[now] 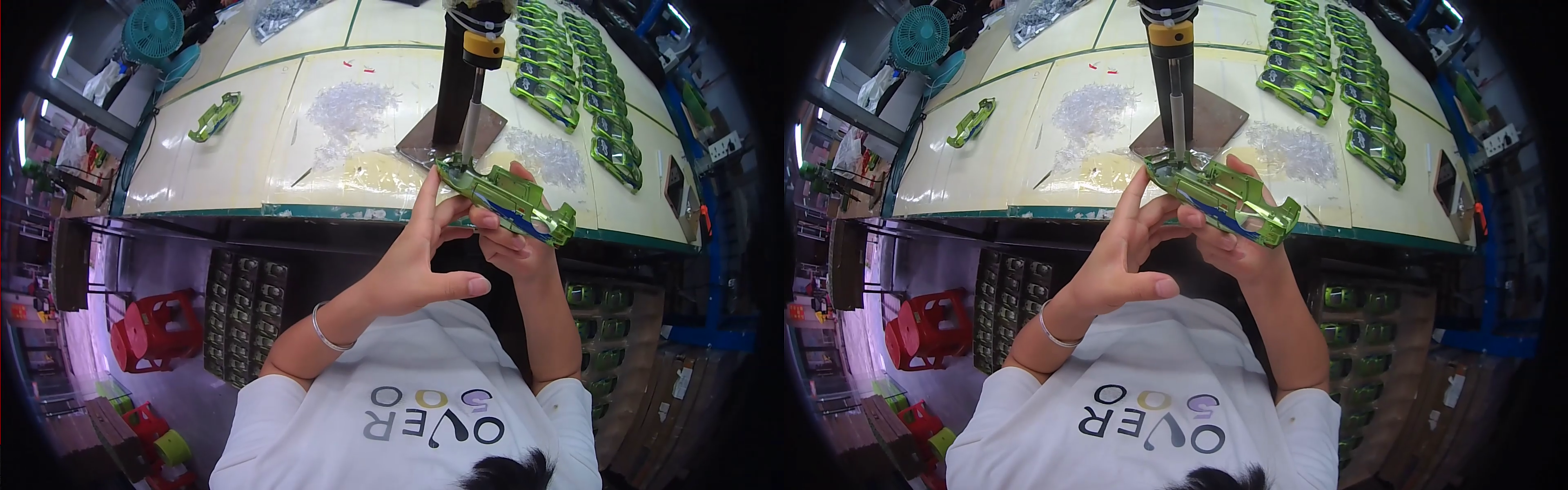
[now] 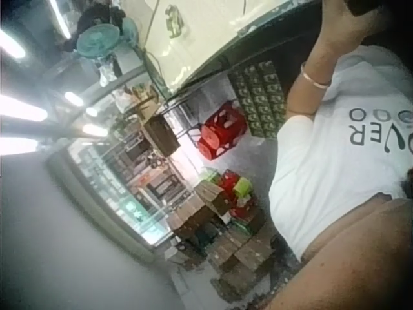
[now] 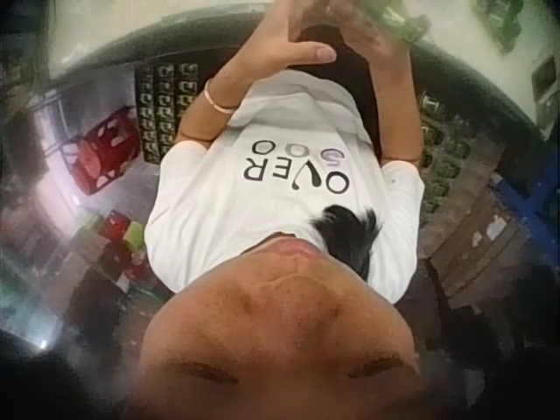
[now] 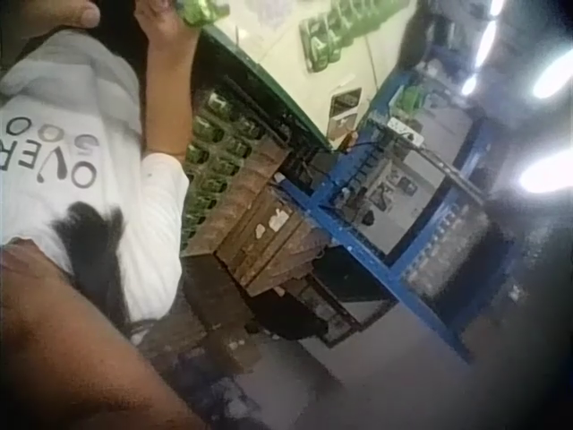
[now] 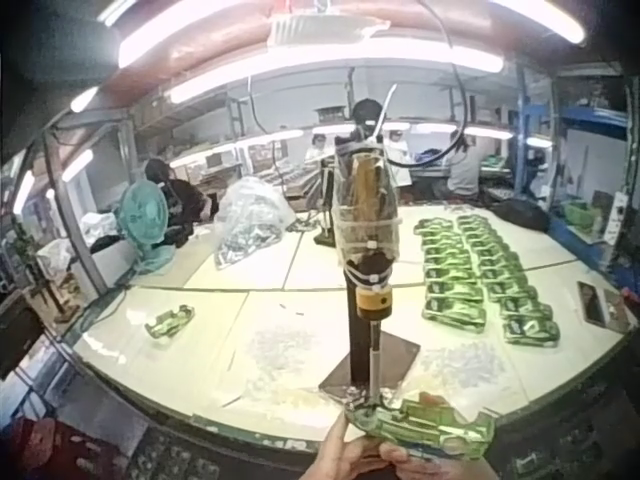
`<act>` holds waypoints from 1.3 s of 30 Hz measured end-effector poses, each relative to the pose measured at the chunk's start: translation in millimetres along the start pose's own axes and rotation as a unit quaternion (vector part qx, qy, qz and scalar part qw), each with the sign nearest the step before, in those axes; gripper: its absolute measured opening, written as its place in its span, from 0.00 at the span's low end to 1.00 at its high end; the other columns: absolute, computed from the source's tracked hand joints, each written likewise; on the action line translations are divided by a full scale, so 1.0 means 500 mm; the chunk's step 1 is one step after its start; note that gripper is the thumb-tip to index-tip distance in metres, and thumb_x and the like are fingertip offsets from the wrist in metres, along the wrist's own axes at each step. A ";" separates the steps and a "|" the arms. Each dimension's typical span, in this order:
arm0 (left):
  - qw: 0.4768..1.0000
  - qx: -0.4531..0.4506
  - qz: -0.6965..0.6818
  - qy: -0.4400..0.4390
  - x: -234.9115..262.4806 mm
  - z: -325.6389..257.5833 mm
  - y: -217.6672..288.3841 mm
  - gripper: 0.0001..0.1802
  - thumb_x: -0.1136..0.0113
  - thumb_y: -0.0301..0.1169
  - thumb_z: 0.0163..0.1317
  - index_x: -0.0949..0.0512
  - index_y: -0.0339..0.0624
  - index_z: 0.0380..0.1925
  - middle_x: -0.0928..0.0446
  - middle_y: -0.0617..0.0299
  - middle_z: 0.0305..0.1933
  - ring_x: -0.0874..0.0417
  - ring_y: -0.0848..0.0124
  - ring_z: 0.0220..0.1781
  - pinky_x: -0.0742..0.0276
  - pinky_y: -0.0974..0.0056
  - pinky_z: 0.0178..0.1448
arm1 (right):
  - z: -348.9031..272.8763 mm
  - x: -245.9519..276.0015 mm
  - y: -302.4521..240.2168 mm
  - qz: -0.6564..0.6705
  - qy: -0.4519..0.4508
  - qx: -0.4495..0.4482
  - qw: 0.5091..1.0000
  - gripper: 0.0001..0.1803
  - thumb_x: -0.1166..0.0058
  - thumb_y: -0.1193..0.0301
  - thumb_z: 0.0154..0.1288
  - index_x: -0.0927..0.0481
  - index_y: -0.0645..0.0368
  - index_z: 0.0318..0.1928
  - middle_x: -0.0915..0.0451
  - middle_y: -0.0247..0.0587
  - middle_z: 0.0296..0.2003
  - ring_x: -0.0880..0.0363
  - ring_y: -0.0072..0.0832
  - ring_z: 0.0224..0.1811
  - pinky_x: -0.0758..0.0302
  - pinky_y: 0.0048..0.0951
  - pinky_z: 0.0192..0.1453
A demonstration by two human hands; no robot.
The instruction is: The person assembles toy car bodies by fitting clear plastic inserts into the car frames, securing them using an electric screwdriver, and placing the assembled car bodies on the table.
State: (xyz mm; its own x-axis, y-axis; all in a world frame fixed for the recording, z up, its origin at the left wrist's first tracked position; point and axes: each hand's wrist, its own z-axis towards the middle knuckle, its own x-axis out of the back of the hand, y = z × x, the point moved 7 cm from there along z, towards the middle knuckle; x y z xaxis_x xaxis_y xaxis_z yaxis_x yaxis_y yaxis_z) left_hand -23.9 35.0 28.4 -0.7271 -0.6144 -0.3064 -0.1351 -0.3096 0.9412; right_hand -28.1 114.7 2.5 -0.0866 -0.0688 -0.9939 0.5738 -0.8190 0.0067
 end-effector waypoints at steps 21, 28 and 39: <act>0.926 -0.025 0.320 -0.200 -0.087 -0.041 0.091 0.17 0.42 0.31 0.50 0.28 0.34 0.40 0.26 0.52 0.40 0.25 0.60 0.44 0.30 0.64 0.47 | -0.160 0.043 -0.106 -0.223 0.243 0.170 0.929 0.27 0.71 0.54 0.64 0.38 0.63 0.52 0.28 0.61 0.37 0.23 0.42 0.29 0.22 0.35 0.27; 0.865 -0.375 0.243 -0.226 -0.328 -0.064 0.286 0.05 0.43 0.28 0.33 0.26 0.38 0.10 0.27 0.57 0.18 0.25 0.64 0.20 0.29 0.65 0.24 | -0.078 -0.074 -0.394 -0.739 0.395 0.158 0.522 0.29 0.46 0.68 0.52 0.37 0.66 0.53 0.27 0.39 0.38 0.29 0.21 0.36 0.33 0.19 0.38; 0.920 -0.320 0.178 -0.143 -0.307 -0.036 0.325 0.06 0.45 0.27 0.28 0.31 0.39 0.06 0.32 0.61 0.12 0.29 0.66 0.18 0.34 0.68 0.20 | 0.008 -0.018 -0.493 -0.855 0.363 -0.017 0.370 0.32 0.40 0.67 0.45 0.34 0.57 0.54 0.27 0.42 0.38 0.30 0.26 0.40 0.38 0.24 0.48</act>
State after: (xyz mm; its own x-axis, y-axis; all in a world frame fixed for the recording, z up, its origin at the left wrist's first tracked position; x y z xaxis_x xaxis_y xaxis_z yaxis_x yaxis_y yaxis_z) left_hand 77.8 65.8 225.8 -0.8082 -0.5720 0.1399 0.5027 -0.5464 0.6699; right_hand -172.0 315.2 10.4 -0.1114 0.7143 0.6909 0.1966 0.6973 -0.6893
